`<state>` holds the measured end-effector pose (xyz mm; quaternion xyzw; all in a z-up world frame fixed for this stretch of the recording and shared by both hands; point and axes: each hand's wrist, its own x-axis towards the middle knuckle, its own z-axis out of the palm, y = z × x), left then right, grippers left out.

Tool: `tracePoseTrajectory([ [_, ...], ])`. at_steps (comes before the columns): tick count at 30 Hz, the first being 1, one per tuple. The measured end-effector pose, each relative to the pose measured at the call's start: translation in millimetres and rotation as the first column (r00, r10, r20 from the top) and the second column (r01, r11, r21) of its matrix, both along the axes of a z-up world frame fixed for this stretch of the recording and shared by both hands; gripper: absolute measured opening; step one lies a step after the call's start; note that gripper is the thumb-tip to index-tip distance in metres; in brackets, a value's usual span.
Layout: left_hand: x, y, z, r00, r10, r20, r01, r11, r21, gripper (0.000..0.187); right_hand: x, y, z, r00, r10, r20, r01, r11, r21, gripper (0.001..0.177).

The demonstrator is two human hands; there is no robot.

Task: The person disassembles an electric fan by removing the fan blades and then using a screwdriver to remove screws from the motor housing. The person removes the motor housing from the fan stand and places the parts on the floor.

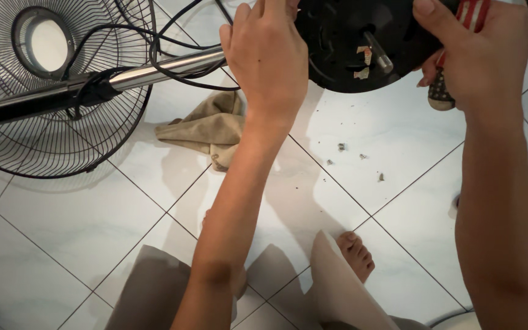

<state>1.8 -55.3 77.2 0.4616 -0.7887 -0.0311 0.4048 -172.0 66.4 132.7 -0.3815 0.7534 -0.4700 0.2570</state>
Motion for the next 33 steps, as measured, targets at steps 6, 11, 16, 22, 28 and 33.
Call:
tracePoseTrajectory([
  [6,-3.1,-3.5,2.1,0.998,0.038,0.048,-0.041,0.998,0.049,0.007,-2.9,0.6,-3.5,1.000,-0.011,-0.025,0.012,1.000,0.026,0.036],
  [11,8.9,-5.6,6.1,0.998,-0.059,-0.001,0.059,0.997,0.050,0.007,-5.2,1.7,-4.9,0.999,-0.037,-0.010,0.037,0.997,0.061,0.044],
  [16,4.7,-5.7,4.5,0.999,-0.036,0.001,0.035,0.998,0.044,0.014,-5.4,1.0,-4.6,0.999,-0.038,-0.001,0.038,0.999,0.034,0.040],
  [22,6.1,-9.6,-0.5,0.983,-0.126,-0.132,0.126,0.992,-0.007,0.031,-14.1,1.7,-13.9,0.996,-0.045,0.074,0.044,0.999,0.020,0.044],
  [28,18.5,-34.5,-5.9,0.961,-0.276,0.032,0.258,0.927,0.274,0.041,-18.9,-2.2,-12.5,0.993,-0.090,0.081,0.085,0.994,0.070,0.054],
  [33,25.9,-50.7,-21.3,0.920,-0.392,-0.018,0.351,0.802,0.483,0.067,-19.0,-3.9,-10.6,0.983,-0.097,0.155,0.084,0.992,0.089,0.051],
])
